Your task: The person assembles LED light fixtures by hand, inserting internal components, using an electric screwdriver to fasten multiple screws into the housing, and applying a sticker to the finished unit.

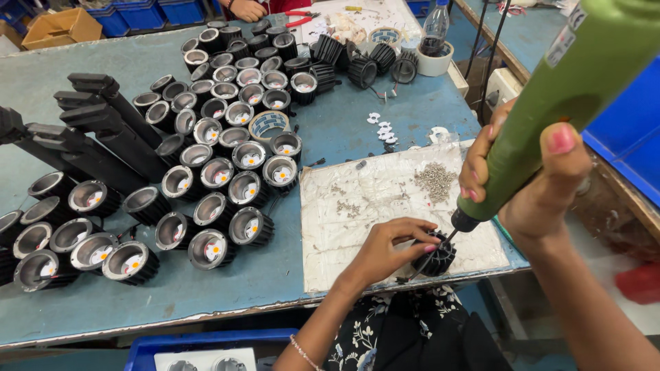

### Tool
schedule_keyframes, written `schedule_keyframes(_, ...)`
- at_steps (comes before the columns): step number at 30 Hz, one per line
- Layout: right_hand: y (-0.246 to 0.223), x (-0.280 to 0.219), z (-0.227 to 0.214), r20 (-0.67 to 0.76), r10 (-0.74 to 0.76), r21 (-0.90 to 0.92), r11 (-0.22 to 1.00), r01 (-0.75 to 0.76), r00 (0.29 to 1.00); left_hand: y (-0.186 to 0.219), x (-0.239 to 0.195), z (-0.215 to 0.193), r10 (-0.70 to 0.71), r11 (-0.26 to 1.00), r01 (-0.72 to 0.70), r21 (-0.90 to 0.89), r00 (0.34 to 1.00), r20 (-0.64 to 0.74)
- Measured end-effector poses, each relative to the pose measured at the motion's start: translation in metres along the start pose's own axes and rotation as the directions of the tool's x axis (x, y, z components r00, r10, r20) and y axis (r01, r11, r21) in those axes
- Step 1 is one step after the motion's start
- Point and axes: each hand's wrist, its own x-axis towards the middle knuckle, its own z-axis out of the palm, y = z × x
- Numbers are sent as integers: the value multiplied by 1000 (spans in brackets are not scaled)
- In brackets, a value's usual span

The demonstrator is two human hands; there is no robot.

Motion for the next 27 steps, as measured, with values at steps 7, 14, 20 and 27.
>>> schedule_keyframes(7, -2, 0, -5, 3, -5, 30, 1000, 5, 1000, 1, -14, -10, 40, 960, -81, 269, 987, 157)
schedule_keyframes(14, -3, -5, -10, 0, 14, 66, 998, -14, 1000, 6, -35, 44, 89, 891, -16, 454, 986, -139)
schedule_keyframes(20, -3, -7, -18, -13, 34, 94, 995, -33, 999, 3, -33, 52, 187, 912, -107, 395, 967, -172)
schedule_keyframes(27, 1, -8, -15, -2, 28, 91, 995, -28, 1000, -4, -29, 49, 113, 930, -46, 365, 980, -166)
